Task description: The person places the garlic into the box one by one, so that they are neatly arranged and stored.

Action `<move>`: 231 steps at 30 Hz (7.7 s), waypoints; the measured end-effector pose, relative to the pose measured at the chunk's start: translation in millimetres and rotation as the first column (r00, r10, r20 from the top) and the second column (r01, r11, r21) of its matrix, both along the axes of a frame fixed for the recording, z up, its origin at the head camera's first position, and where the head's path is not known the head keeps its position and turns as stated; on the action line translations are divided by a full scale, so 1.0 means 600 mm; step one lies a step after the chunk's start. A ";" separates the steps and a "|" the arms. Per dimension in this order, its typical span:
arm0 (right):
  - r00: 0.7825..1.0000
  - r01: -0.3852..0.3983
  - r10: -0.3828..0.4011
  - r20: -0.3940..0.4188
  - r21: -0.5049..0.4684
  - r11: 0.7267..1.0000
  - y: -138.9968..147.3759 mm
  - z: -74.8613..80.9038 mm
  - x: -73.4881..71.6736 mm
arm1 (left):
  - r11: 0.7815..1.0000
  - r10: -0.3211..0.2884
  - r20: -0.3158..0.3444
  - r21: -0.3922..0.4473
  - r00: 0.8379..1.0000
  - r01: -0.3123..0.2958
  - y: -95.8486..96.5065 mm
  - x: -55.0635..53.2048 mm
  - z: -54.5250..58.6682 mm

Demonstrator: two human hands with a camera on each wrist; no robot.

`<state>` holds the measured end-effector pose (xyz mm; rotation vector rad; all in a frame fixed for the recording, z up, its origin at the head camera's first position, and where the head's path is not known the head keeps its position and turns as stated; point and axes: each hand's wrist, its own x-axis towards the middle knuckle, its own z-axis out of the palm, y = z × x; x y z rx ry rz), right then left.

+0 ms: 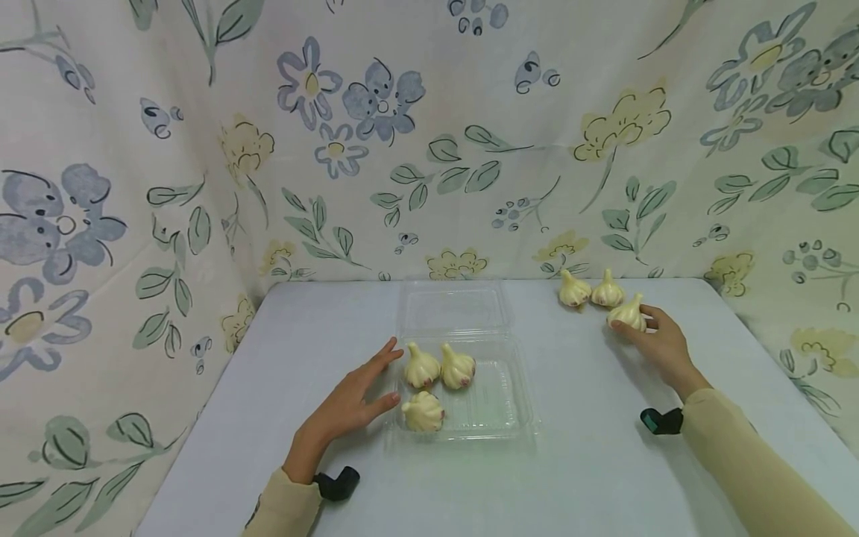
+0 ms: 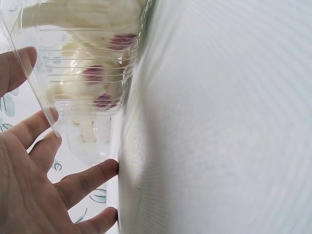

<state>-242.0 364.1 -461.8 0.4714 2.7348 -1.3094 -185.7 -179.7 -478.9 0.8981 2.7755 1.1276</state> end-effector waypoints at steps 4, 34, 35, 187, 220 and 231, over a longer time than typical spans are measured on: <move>0.999 -0.020 0.020 -0.030 0.007 1.000 -0.005 0.005 0.003 | 1.000 0.001 -0.002 -0.003 1.000 -0.001 0.000 -0.001 -0.002; 0.977 -0.128 0.133 -0.166 0.038 0.991 -0.063 0.029 0.020 | 1.000 0.007 0.004 0.007 1.000 -0.007 0.001 0.000 -0.001; 0.975 -0.134 0.139 -0.173 0.037 0.990 -0.065 0.030 0.021 | 1.000 0.008 0.005 0.006 1.000 -0.008 0.001 0.000 -0.002; 0.602 -0.588 0.740 -0.302 0.460 0.666 -0.371 0.007 0.125 | 1.000 0.010 -0.005 -0.006 1.000 -0.010 0.003 -0.002 -0.004; 0.622 -0.588 0.729 -0.286 0.445 0.676 -0.375 0.010 0.125 | 1.000 0.019 0.026 -0.004 0.999 -0.019 0.003 -0.002 -0.003; 0.614 -0.582 0.730 -0.301 0.452 0.676 -0.373 0.009 0.124 | 1.000 0.017 0.025 -0.006 1.000 -0.017 0.003 -0.002 -0.001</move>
